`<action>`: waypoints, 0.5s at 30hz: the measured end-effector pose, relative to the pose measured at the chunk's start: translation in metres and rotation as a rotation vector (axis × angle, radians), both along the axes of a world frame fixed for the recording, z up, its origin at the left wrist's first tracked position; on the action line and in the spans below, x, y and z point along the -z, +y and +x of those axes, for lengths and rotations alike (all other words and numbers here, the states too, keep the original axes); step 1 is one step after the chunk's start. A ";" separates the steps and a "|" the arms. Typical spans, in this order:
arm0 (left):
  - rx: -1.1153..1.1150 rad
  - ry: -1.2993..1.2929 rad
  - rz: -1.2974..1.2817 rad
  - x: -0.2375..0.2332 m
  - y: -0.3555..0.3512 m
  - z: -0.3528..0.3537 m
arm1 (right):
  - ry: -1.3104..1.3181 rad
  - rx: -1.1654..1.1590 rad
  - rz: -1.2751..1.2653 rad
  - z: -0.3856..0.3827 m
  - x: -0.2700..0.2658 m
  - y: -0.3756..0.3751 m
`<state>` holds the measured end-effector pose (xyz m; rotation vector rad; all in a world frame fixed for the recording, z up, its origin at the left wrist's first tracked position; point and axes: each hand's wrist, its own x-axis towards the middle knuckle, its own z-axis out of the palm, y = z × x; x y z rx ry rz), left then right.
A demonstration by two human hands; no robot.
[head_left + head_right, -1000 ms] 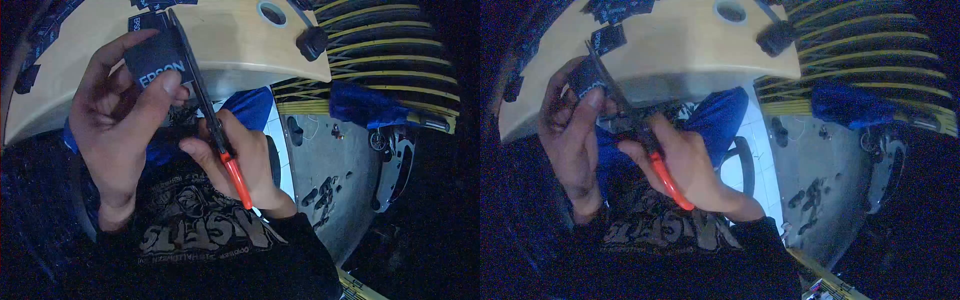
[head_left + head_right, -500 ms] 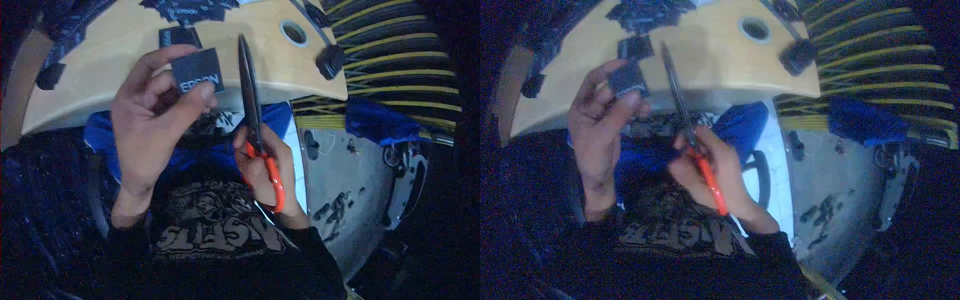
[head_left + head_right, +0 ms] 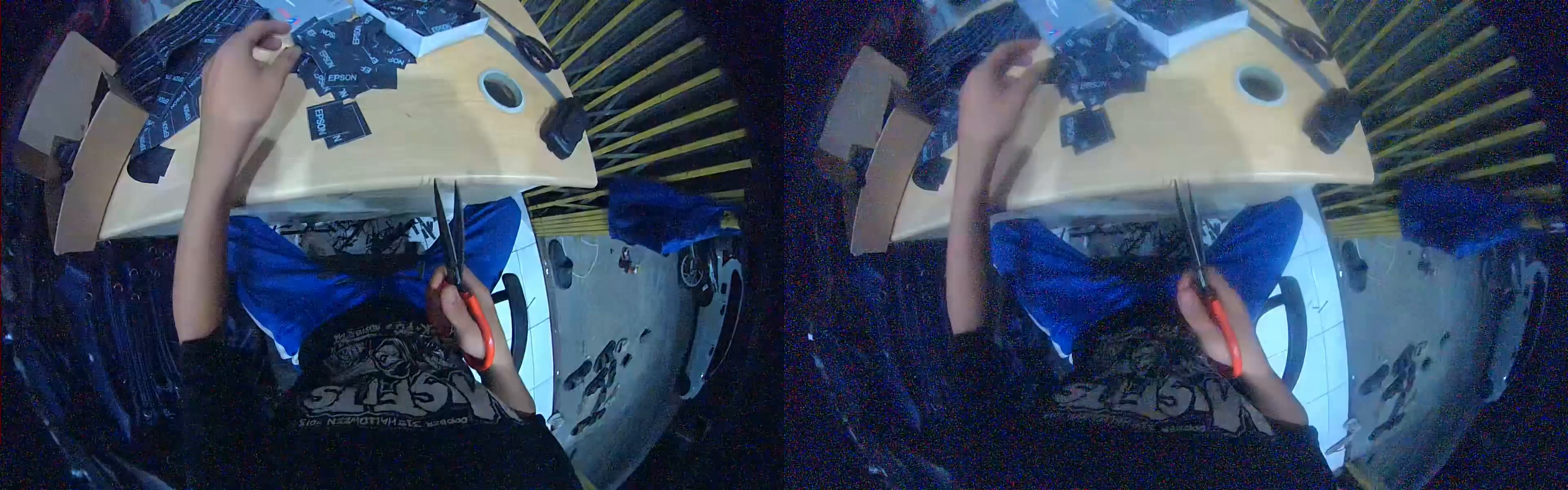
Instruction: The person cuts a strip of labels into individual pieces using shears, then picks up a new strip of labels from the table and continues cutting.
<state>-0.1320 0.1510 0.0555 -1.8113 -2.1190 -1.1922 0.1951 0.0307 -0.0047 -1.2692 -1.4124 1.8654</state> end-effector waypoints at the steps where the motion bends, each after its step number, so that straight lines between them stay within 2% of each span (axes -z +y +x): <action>1: 0.049 -0.106 -0.010 -0.003 -0.018 0.017 | 0.004 0.030 0.033 -0.003 0.002 0.000; 3: 0.232 0.028 -0.023 0.015 -0.036 0.019 | 0.015 -0.018 0.012 -0.002 0.003 0.006; 4: 0.231 0.030 -0.029 0.021 -0.039 0.018 | 0.017 -0.019 0.006 -0.005 0.002 0.008; 6: 0.280 0.199 -0.035 0.029 -0.043 0.021 | 0.014 -0.044 -0.007 -0.004 -0.001 0.011; 9: 0.263 0.107 -0.023 0.036 -0.041 0.019 | -0.030 -0.088 0.116 -0.008 -0.002 0.012; 10: 0.261 0.076 -0.020 0.036 -0.040 0.019 | 0.040 -0.074 0.096 -0.011 -0.004 0.011; 15: 0.270 -0.152 0.017 0.025 -0.049 0.032 | 0.031 -0.045 0.072 -0.020 -0.006 0.015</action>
